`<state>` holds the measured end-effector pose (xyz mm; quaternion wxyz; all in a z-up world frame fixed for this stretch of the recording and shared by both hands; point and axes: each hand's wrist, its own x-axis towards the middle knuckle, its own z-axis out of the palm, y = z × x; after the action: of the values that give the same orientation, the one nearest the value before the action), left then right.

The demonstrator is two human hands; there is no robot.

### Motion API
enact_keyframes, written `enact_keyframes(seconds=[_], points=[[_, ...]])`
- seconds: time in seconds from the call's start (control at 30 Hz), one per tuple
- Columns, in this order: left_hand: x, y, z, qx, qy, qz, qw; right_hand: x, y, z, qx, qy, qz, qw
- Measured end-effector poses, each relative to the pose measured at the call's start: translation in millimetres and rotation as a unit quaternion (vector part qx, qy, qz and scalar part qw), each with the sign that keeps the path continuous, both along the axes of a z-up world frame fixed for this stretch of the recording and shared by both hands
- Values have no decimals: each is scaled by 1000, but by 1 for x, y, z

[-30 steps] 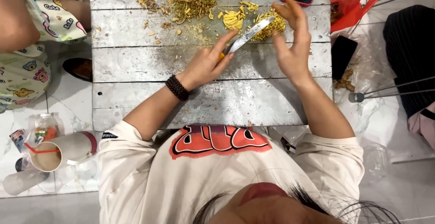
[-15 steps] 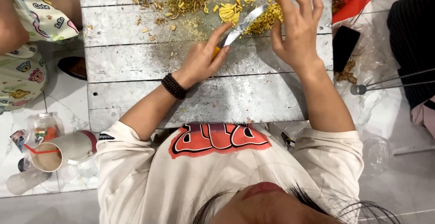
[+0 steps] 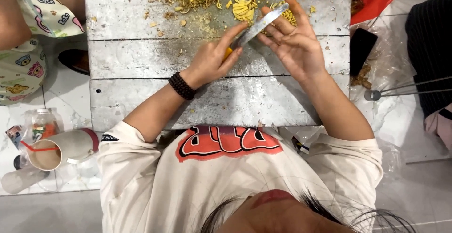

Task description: Sorting and scraping dried shredded leaves on a wooden table using a small knife.

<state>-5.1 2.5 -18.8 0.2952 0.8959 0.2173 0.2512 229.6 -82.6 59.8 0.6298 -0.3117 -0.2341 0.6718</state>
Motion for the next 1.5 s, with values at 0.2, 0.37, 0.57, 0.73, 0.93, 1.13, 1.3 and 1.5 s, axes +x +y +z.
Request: enact_keyframes(seconds=[0.2, 0.37, 0.57, 0.73, 0.93, 1.13, 1.3, 1.5], points=[[0, -2, -3, 20, -31, -10, 999, 12, 4, -11, -31, 67, -2, 997], [0, -8, 8, 73, -30, 36, 996, 13, 10, -18, -31, -1, -5, 1000], [-4, -16, 33, 58, -112, 28, 992, 28, 13, -51, -10, -18, -2, 1000], [1, -13, 6, 120, -50, 32, 991, 16, 3, -29, -60, -46, -52, 996], [-2, -3, 11, 167, -49, 0, 985, 9, 8, -21, -70, -96, -85, 989], [-83, 41, 50, 262, -48, 107, 958, 21, 18, -45, 33, -196, -125, 972], [-207, 45, 44, 315, 132, 366, 865, 20, 9, -42, 146, -257, -78, 952], [-264, 23, 9, -76, 147, 436, 884, 17, 8, -47, 134, -350, -156, 914]])
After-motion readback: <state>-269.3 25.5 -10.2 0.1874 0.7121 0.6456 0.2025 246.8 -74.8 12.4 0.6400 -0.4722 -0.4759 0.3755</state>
